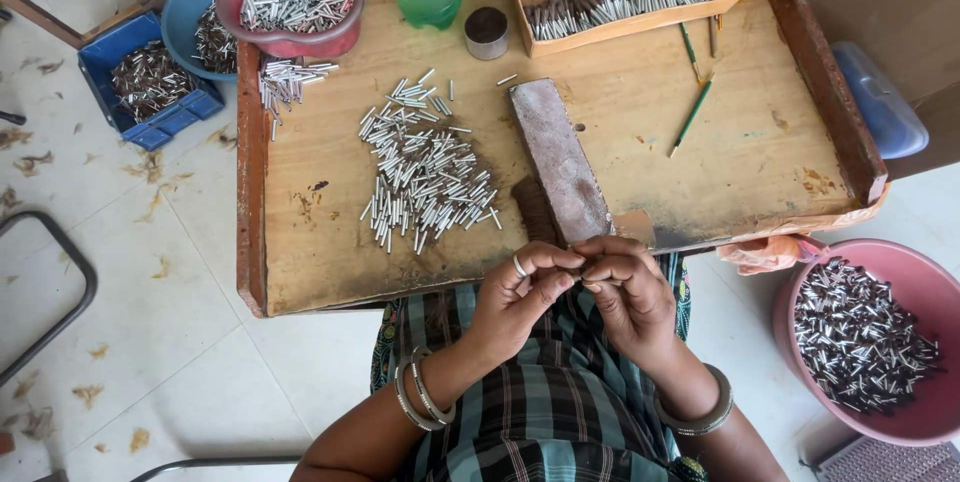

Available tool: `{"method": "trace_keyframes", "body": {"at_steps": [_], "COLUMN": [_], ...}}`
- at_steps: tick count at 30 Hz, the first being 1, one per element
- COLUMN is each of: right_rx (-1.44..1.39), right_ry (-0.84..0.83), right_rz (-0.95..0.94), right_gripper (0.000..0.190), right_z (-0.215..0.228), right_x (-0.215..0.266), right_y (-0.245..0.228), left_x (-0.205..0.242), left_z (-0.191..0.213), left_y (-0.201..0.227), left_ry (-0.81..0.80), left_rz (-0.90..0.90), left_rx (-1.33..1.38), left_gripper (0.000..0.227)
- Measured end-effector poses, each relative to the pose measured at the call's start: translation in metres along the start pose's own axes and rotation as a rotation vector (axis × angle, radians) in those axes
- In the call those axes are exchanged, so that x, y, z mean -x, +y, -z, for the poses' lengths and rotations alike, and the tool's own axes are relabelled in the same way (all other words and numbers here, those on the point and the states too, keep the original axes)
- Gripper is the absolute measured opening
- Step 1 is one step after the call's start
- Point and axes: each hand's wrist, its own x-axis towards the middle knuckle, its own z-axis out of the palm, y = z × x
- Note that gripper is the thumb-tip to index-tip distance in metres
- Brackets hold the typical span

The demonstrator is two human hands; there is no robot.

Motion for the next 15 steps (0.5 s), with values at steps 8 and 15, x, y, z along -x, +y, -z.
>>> {"method": "trace_keyframes", "body": {"at_steps": [8,15], "right_rx": [0.070,0.111], "right_ry": [-0.084,-0.040], "right_rz": [0.024,0.085], "right_gripper": [0.019,0.027], "right_z": [0.018,0.019], "right_x": [-0.023,-0.020], "right_y": [-0.028,-0.024], "left_x": [-0.007,-0.007], "left_z": [-0.006,-0.001], "left_y": [0.047,0.044], "left_ry": [-0.043,-0.004], "left_rz": [-0.355,-0.376], "left_rx": [-0.622,-0.643], "left_gripper": [0.022,0.028]}}
